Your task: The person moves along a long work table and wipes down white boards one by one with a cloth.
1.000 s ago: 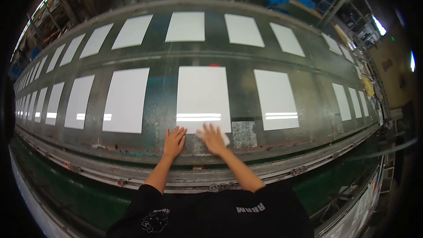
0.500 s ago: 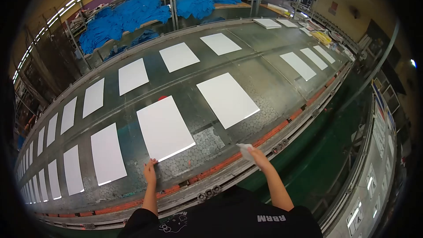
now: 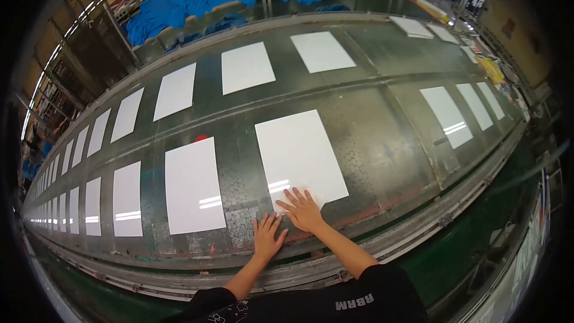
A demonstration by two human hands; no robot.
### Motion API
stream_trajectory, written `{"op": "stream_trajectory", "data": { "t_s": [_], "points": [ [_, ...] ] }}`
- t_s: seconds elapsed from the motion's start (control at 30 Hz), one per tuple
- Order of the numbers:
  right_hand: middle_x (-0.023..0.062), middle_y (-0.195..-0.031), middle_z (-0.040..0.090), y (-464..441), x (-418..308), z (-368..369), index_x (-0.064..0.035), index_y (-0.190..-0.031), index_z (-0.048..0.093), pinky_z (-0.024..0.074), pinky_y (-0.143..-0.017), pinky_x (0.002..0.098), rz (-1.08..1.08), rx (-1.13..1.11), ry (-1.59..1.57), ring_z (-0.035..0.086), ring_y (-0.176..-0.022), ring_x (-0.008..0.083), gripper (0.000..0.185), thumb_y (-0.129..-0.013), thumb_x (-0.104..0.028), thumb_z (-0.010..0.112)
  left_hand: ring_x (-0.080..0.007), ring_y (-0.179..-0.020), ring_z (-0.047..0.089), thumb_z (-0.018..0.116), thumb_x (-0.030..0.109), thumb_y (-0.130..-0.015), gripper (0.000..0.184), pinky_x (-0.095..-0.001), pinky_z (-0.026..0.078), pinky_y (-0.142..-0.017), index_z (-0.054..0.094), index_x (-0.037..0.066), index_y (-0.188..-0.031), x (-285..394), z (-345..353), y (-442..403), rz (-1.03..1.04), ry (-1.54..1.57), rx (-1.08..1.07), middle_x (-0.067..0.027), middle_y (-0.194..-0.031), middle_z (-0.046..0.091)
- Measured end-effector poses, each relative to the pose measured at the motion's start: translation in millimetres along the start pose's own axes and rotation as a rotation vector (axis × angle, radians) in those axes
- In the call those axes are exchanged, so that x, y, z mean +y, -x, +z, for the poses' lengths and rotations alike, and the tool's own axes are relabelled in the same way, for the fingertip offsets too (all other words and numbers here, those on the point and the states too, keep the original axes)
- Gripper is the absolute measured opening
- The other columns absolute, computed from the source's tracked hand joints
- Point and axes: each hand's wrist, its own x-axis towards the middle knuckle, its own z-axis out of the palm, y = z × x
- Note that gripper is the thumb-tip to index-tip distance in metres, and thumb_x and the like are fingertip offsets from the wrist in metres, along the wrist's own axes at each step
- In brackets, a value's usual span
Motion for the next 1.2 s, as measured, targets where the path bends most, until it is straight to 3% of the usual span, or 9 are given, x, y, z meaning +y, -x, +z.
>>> {"op": "stream_trajectory", "data": {
  "t_s": [0.2,0.37,0.47,0.6,0.73,0.87,0.9,1.07,1.2],
  "points": [
    [0.0079,-0.151,0.031,-125.3,74.5,20.6,-0.0326,-0.141,0.041,0.0176,-0.112,0.0553,-0.044,0.063,0.131,0.026,-0.139,0.0336,0.046,-0.095,-0.036,0.043,-0.0286,-0.129,0.042,0.064,0.034,-0.085,0.047,-0.0563,0.021,-0.109,0.057,0.018,-0.129,12.2,4.7,10.0,-0.115,-0.067,-0.032,-0.0048,-0.133,0.053],
    [0.0056,-0.154,0.024,-256.6,137.1,27.7,-0.0367,-0.143,0.036,0.0116,-0.114,0.0521,0.116,0.078,0.113,0.02,-0.142,0.0299,0.044,-0.099,-0.038,0.033,-0.0272,-0.131,0.038,0.065,0.046,-0.082,0.059,-0.0543,0.018,-0.111,0.052,0.023,-0.135,18.7,-8.0,-4.4,-0.155,-0.082,-0.108,-0.0035,-0.137,0.048],
    [0.0058,-0.154,0.026,-236.9,141.6,23.0,-0.0361,-0.144,0.035,0.0107,-0.115,0.0508,0.087,0.093,0.088,0.02,-0.142,0.0303,0.045,-0.099,-0.038,0.035,-0.0268,-0.132,0.035,0.064,0.051,-0.08,0.063,-0.0537,0.017,-0.111,0.05,0.025,-0.136,20.0,-8.5,-5.2,-0.168,-0.124,-0.15,-0.0035,-0.138,0.046],
    [0.0068,-0.153,0.028,-89.0,98.7,-13.3,-0.035,-0.14,0.042,0.0148,-0.113,0.0534,0.033,0.025,0.001,0.023,-0.141,0.0313,0.048,-0.093,-0.029,0.05,-0.0281,-0.131,0.035,0.064,0.049,-0.08,0.063,-0.0543,0.017,-0.112,0.051,0.024,-0.136,16.3,-5.5,-2.9,-0.152,-0.136,-0.153,-0.0049,-0.137,0.046],
    [0.0076,-0.153,0.028,21.8,66.5,-39.2,-0.0334,-0.14,0.043,0.0147,-0.113,0.0548,0.102,-0.162,-0.069,0.023,-0.141,0.0328,0.05,-0.091,-0.027,0.052,-0.0291,-0.13,0.038,0.066,0.047,-0.079,0.062,-0.0542,0.019,-0.111,0.051,0.023,-0.135,15.5,-5.1,-2.6,-0.156,-0.131,-0.142,-0.0055,-0.137,0.047],
    [0.009,-0.153,0.028,-45.5,104.0,-33.9,-0.0326,-0.142,0.041,0.0121,-0.114,0.0542,0.138,-0.136,0.07,0.022,-0.141,0.035,0.049,-0.093,-0.029,0.047,-0.0311,-0.13,0.039,0.063,0.045,-0.083,0.059,-0.0548,0.021,-0.11,0.049,0.024,-0.136,18.2,-8.4,-5.6,-0.155,-0.128,-0.163,-0.0072,-0.138,0.047],
    [0.0083,-0.153,0.027,-74.9,122.1,-28.9,-0.0321,-0.142,0.04,0.0113,-0.114,0.0533,0.133,-0.044,0.118,0.022,-0.141,0.0345,0.048,-0.095,-0.029,0.045,-0.0306,-0.131,0.038,0.06,0.046,-0.085,0.058,-0.0548,0.02,-0.11,0.048,0.025,-0.137,19.6,-10.4,-5.7,-0.17,-0.1,-0.174,-0.0071,-0.138,0.046],
    [0.0058,-0.157,0.018,-208.4,186.2,-31.8,-0.0322,-0.145,0.035,0.0084,-0.115,0.051,0.238,-0.077,0.12,0.015,-0.144,0.0311,0.046,-0.099,-0.033,0.036,-0.0259,-0.135,0.035,0.052,0.047,-0.091,0.056,-0.0516,0.016,-0.114,0.042,0.025,-0.141,14.5,2.7,5.4,-0.126,-0.141,-0.036,-0.0052,-0.141,0.043],
    [0.0058,-0.157,0.016,-169.4,167.9,-29.9,-0.0308,-0.146,0.034,0.0094,-0.115,0.0524,0.241,-0.114,0.168,0.013,-0.144,0.0323,0.046,-0.1,-0.033,0.034,-0.0258,-0.136,0.034,0.05,0.047,-0.092,0.054,-0.0509,0.016,-0.114,0.042,0.025,-0.142,9.6,9.3,7.6,-0.094,-0.111,-0.011,-0.0059,-0.141,0.043]
  ]
}}
